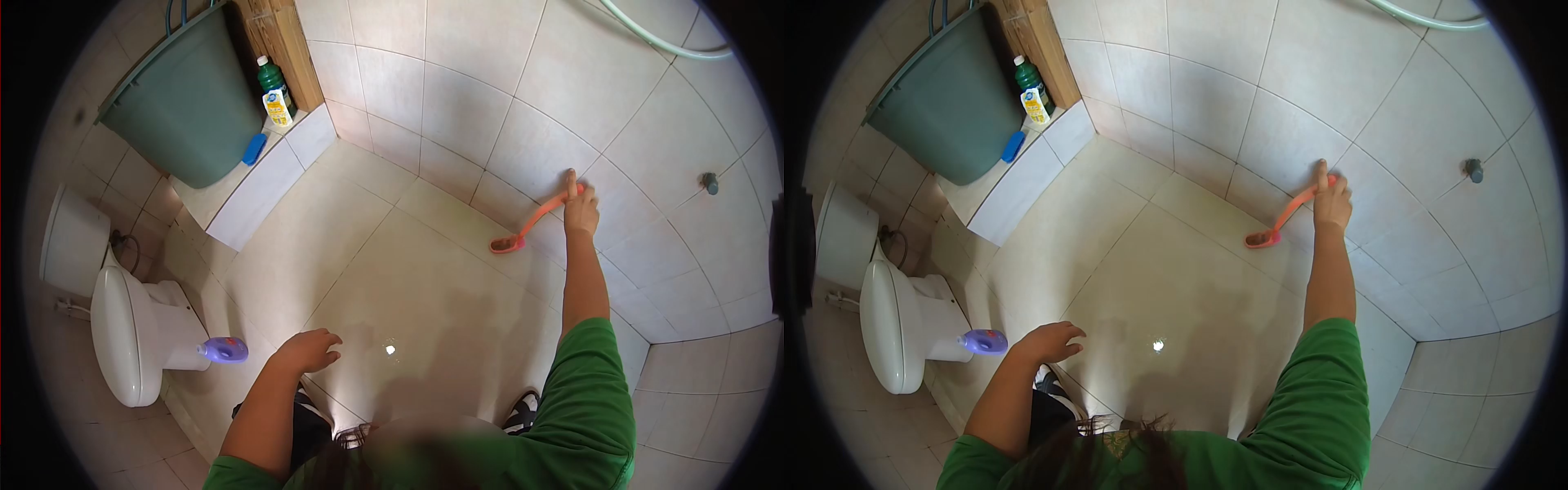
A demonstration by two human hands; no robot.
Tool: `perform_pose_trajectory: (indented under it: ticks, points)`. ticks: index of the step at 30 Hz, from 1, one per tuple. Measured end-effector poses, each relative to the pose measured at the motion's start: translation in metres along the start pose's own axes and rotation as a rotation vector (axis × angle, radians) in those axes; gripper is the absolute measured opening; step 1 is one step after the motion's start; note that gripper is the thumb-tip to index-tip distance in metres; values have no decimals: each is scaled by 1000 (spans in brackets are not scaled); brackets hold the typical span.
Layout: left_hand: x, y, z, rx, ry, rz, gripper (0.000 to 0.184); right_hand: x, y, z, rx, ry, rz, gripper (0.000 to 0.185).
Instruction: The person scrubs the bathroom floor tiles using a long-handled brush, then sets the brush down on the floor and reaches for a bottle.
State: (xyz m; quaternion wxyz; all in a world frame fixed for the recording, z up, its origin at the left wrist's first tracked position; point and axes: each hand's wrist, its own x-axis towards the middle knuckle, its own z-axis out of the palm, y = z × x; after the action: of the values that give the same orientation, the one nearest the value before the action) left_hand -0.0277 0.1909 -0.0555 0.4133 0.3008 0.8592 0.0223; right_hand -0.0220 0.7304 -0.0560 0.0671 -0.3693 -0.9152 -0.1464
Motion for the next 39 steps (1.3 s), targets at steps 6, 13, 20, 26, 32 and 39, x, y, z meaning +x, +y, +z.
perform_pose_trajectory:
  ticks: [6, 13, 20, 26, 32, 39]
  points:
    - [-1, -1, 1, -5, -16, -18, 37, 2, -10, 53, 557, 55, 112, 35]
    - [1, -2, 1, -11, -24, -10, 38, 7, -35, 44, 961, 281, -83, 18]
    - [-1, 5, 3, 32, 1, 75, 36, -1, -111, 6, 1073, 272, -438, 17]
    - [-4, -8, 2, 21, -18, 54, 36, 11, -160, 5, 1051, 68, -279, 14]
    - [-10, -11, 1, -7, -45, 35, 37, 32, -158, 23, 995, 120, -248, 8]
    - [-9, -6, 0, 4, -51, 36, 37, 57, -145, 36, 945, 158, -179, 16]
